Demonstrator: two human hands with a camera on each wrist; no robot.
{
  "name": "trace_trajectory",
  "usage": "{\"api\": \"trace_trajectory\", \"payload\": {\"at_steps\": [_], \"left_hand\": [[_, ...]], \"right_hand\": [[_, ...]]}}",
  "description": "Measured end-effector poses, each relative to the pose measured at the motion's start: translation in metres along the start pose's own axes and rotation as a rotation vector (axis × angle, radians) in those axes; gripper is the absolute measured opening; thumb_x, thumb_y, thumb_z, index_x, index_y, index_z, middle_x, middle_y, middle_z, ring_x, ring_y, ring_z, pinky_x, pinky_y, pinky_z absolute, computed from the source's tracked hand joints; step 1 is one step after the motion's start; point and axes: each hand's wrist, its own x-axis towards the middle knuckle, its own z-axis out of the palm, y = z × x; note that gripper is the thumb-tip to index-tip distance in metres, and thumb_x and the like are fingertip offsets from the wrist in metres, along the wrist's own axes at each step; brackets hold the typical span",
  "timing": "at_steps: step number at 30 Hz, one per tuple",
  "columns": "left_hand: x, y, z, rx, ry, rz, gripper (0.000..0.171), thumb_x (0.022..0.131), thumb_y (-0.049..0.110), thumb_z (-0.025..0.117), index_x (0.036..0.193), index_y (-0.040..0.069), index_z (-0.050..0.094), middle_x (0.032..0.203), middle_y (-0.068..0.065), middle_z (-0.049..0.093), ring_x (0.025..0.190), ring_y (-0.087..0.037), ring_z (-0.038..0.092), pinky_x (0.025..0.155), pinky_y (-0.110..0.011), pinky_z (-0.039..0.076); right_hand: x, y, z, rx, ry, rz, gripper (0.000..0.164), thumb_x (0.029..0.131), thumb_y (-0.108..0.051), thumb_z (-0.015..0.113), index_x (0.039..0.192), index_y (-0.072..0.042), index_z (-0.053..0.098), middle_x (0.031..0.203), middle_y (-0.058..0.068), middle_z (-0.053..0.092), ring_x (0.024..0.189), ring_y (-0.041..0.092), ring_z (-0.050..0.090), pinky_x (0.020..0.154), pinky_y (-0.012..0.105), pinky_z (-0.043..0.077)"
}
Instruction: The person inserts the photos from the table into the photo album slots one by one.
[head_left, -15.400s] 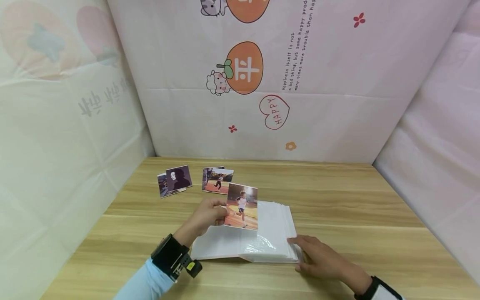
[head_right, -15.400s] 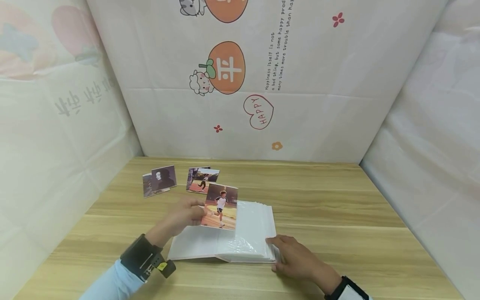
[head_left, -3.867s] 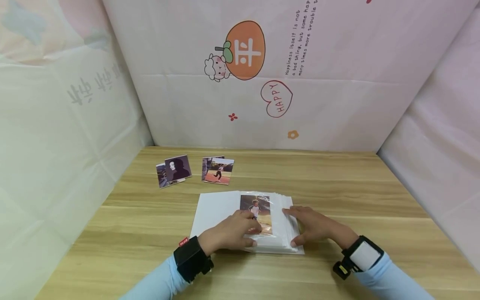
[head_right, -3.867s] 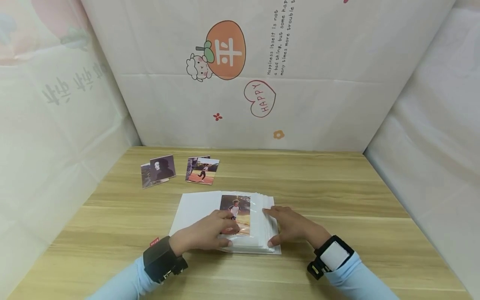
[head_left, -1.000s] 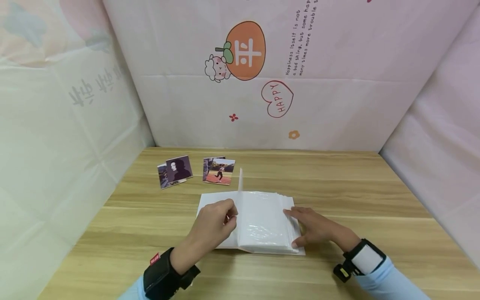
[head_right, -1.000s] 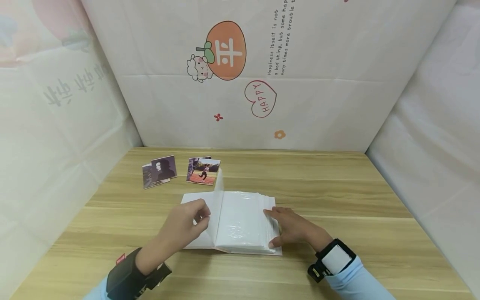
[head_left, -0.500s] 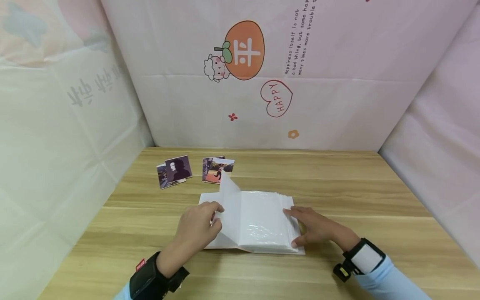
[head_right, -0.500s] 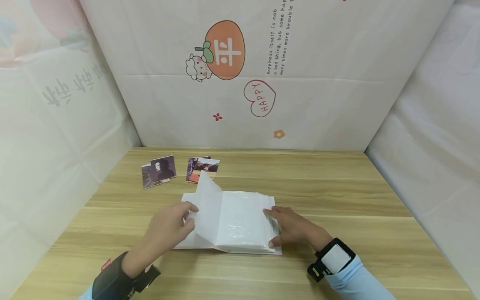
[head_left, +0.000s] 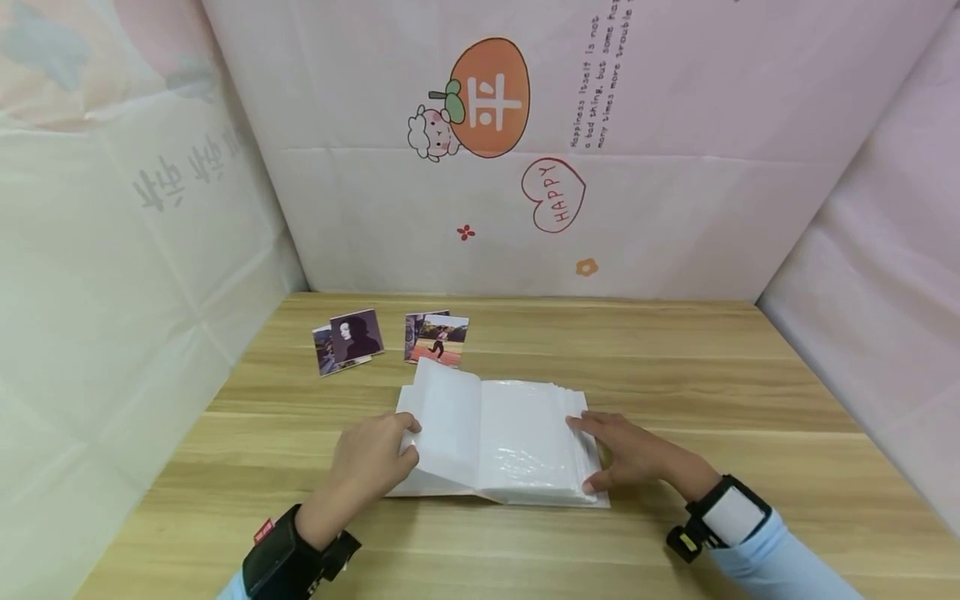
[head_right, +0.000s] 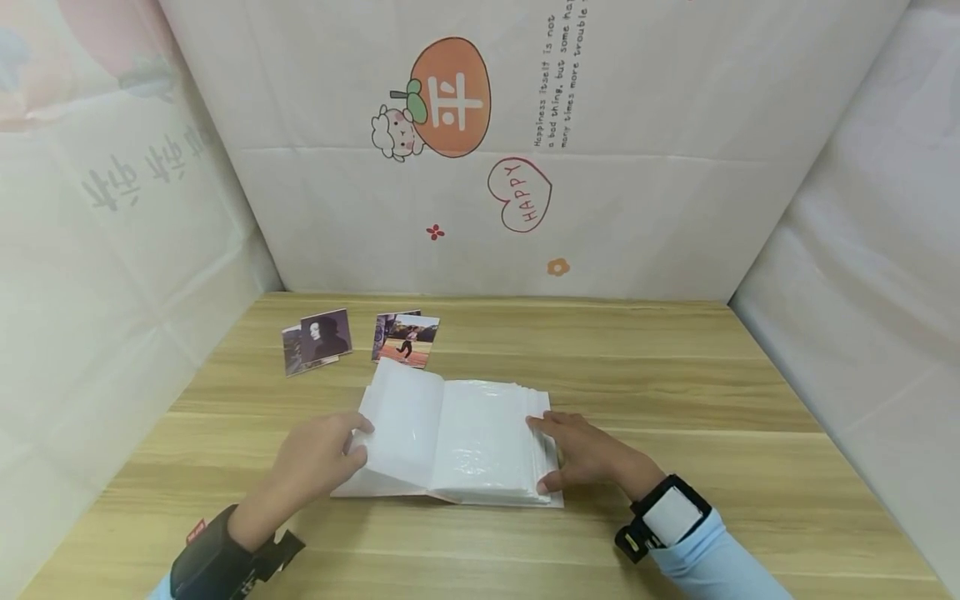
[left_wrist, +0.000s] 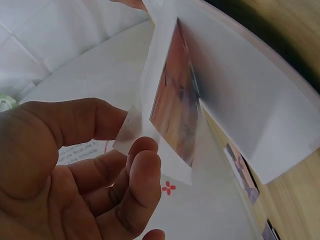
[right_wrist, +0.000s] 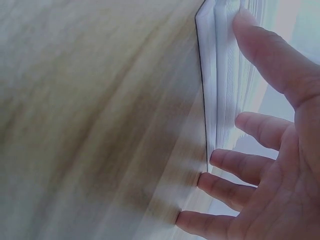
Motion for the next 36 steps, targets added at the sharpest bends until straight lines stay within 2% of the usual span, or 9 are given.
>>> {"api": "trace_trajectory", "payload": {"at_steps": [10,14,18,22,29,36], "left_hand": [[-0.001,-0.010,0.005,-0.008,-0.093,-0.042,0.025,0.071,0.005,0.065,0.095,0.003,0.070,0.049,0.007,0.034,0.045,-0.009,0.028,0.044,-0.025,0.022],[0.000,-0.013,0.009,-0.017,-0.131,-0.064,0.028,0.069,0.004,0.064,0.096,0.003,0.070,0.053,0.004,0.039,0.047,-0.011,0.032,0.044,-0.026,0.025],[0.001,-0.017,0.014,-0.004,-0.184,-0.078,0.027,0.069,0.005,0.067,0.095,0.004,0.070,0.071,-0.005,0.059,0.055,-0.015,0.041,0.047,-0.028,0.031],[0.002,-0.020,0.018,0.005,-0.234,-0.089,0.023,0.070,0.006,0.068,0.093,0.005,0.069,0.092,-0.011,0.065,0.064,-0.018,0.047,0.052,-0.031,0.037],[0.004,-0.023,0.024,0.000,-0.291,-0.100,0.020,0.072,0.004,0.068,0.091,0.005,0.068,0.095,-0.012,0.064,0.065,-0.018,0.047,0.053,-0.031,0.037],[0.004,-0.023,0.026,0.020,-0.313,-0.117,0.025,0.067,0.003,0.071,0.091,0.006,0.064,0.086,-0.009,0.062,0.064,-0.019,0.046,0.053,-0.032,0.037]], "right_hand": [[0.000,0.002,0.000,-0.006,0.006,-0.003,0.091,0.071,-0.045,0.077,0.141,-0.002,0.037,0.141,0.031,0.028,0.126,0.047,0.027,0.095,0.061,0.028],[0.000,0.000,0.000,-0.010,0.000,-0.006,0.092,0.071,-0.046,0.076,0.140,0.000,0.036,0.140,0.032,0.028,0.126,0.048,0.026,0.095,0.062,0.027],[-0.001,-0.001,-0.001,-0.011,-0.004,-0.006,0.092,0.072,-0.046,0.076,0.140,0.001,0.036,0.140,0.033,0.028,0.126,0.049,0.026,0.096,0.062,0.025],[-0.001,-0.001,0.000,-0.013,-0.001,-0.006,0.091,0.072,-0.045,0.076,0.140,0.001,0.036,0.140,0.033,0.027,0.126,0.049,0.026,0.097,0.062,0.025],[-0.001,0.000,0.001,-0.014,0.002,-0.003,0.091,0.072,-0.046,0.076,0.141,-0.001,0.036,0.140,0.032,0.028,0.126,0.048,0.026,0.096,0.062,0.026],[-0.001,0.000,0.002,0.000,-0.002,0.002,0.091,0.071,-0.047,0.075,0.141,-0.002,0.036,0.141,0.031,0.027,0.127,0.048,0.026,0.095,0.063,0.026]]}}
